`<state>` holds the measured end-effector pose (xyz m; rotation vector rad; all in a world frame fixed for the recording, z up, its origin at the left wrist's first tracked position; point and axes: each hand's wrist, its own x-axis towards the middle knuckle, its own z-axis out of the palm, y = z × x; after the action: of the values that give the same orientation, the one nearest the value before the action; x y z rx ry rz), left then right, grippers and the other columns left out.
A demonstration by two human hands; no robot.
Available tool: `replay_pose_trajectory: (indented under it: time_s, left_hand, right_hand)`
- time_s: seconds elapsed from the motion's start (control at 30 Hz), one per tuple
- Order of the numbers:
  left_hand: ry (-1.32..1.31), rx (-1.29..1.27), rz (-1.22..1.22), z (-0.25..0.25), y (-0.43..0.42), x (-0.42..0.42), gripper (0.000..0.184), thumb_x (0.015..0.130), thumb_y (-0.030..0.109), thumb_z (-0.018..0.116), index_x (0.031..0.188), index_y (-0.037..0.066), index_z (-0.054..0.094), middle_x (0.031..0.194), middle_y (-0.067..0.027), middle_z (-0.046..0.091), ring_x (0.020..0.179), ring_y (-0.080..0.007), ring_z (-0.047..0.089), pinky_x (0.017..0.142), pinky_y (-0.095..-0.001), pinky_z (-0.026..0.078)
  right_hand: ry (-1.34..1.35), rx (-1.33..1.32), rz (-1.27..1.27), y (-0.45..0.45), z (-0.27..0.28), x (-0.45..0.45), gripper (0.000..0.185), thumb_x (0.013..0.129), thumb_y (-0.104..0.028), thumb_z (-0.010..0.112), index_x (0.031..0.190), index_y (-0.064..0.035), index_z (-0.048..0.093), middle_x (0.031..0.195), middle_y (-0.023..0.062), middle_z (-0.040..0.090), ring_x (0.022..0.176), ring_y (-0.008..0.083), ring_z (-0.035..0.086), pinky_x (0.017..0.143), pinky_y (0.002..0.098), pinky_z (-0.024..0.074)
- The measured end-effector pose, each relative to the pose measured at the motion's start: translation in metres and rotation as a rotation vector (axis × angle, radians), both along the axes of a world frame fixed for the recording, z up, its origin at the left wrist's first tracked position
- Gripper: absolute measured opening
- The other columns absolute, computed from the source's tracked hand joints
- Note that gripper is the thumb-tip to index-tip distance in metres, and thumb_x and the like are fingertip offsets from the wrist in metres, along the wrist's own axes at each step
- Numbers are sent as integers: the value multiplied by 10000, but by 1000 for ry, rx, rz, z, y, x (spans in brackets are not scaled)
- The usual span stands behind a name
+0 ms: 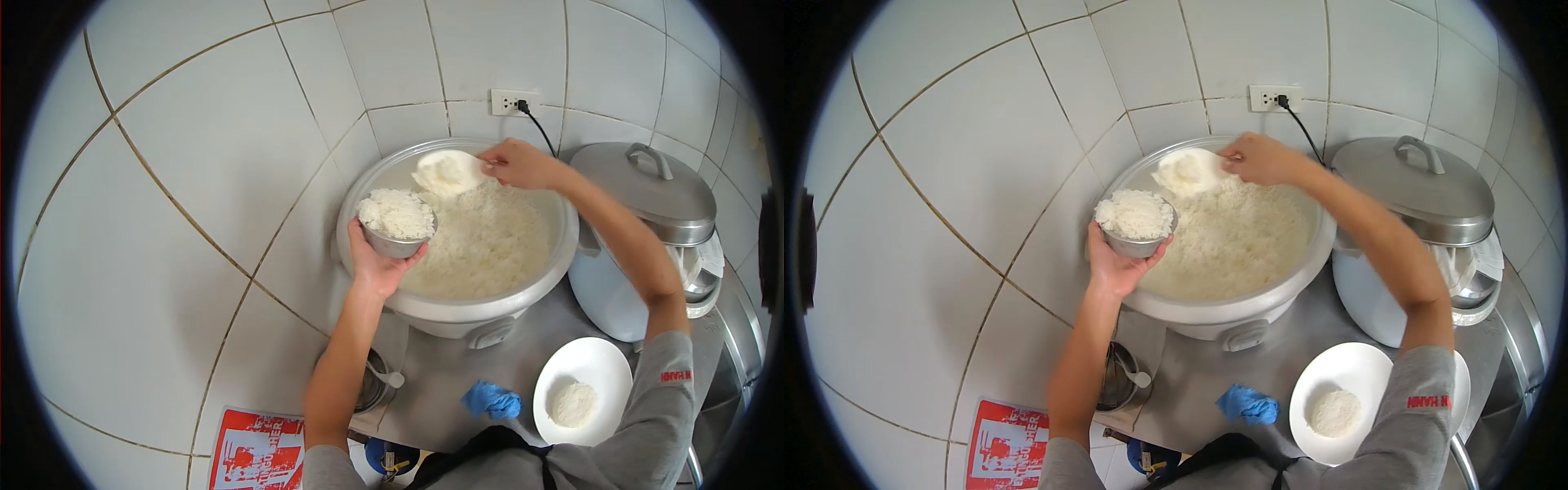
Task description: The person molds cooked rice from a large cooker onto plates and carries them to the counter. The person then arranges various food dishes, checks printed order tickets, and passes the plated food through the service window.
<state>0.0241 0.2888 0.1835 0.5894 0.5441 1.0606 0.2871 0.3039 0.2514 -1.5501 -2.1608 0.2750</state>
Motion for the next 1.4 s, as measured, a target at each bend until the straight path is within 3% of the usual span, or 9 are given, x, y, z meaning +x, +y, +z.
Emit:
replay_pose_trajectory:
  time_s: [0.13, 0.23, 0.27, 0.37, 0.5, 0.67, 0.8, 1.27, 1.4]
  left_hand:
    - [-76, -29, -23, 3, -2, 27, 635, 841, 539, 186, 1284, 109, 333, 1260, -166, 397, 1080, -407, 436, 807, -382, 425]
    - [-21, 27, -37, 6, -3, 23, 638, 839, 545, 174, 1280, 116, 340, 1254, -163, 402, 1079, -411, 434, 787, -374, 428]
    - [19, 53, -42, 7, -4, 19, 639, 839, 547, 169, 1278, 118, 343, 1251, -162, 404, 1078, -414, 434, 780, -372, 430]
    - [-97, 17, -208, 2, -2, 16, 600, 823, 566, 209, 1209, 148, 400, 1215, -88, 441, 1069, -306, 451, 778, -425, 424]
    - [-48, 64, -120, 4, -12, 26, 594, 827, 561, 207, 1193, 140, 411, 1201, -89, 451, 1061, -296, 451, 769, -437, 414]
    - [8, 96, -96, 16, -16, 29, 580, 828, 553, 221, 1191, 141, 410, 1189, -93, 447, 1068, -282, 437, 775, -457, 400]
    - [68, 100, -2, 17, -13, 36, 545, 826, 504, 232, 1184, 134, 412, 1226, -99, 416, 1083, -274, 429, 836, -479, 377]
    - [-86, 102, 124, 23, -24, 34, 565, 841, 480, 205, 1232, 116, 388, 1269, -117, 379, 1188, -292, 343, 942, -525, 293]
    - [-77, 57, 6, 11, -18, 27, 538, 825, 480, 202, 1203, 159, 412, 1243, -76, 408, 1101, -280, 406, 859, -499, 336]
  right_hand:
    - [-588, 595, -146, -49, -11, -65, 290, 812, -141, 509, 1097, -107, 550, 854, 117, 599, 821, 222, 594, 641, 369, 460]
    - [-474, 674, -243, -54, 4, -51, 341, 834, -158, 484, 1171, -109, 495, 769, 105, 614, 731, 229, 607, 606, 373, 464]
    - [-89, 474, -177, -51, 23, -37, 334, 856, -193, 469, 1178, -113, 510, 657, 102, 603, 576, 233, 583, 545, 359, 455]
    - [180, 65, 107, -45, -8, -30, 310, 866, -224, 478, 1146, -116, 552, 548, 106, 559, 452, 245, 506, 494, 348, 431]
    - [309, 170, 94, -73, -43, -53, 306, 867, -301, 479, 1114, -152, 581, 538, 150, 503, 441, 190, 474, 497, 342, 411]
    - [271, -24, 13, -60, 22, -34, 289, 875, -267, 474, 1109, -139, 585, 607, 147, 572, 460, 134, 408, 493, 290, 387]
    - [151, 200, 213, -63, 8, -62, 284, 850, -245, 472, 1037, -82, 611, 646, 186, 587, 581, 305, 588, 583, 364, 469]
    - [323, 441, 120, -78, -49, -71, 284, 855, -232, 493, 1084, -90, 585, 661, 198, 581, 542, 305, 559, 524, 374, 447]
    - [349, 46, 58, -59, -18, -48, 313, 861, -282, 473, 1103, -110, 577, 674, 165, 598, 519, 240, 540, 478, 333, 433]
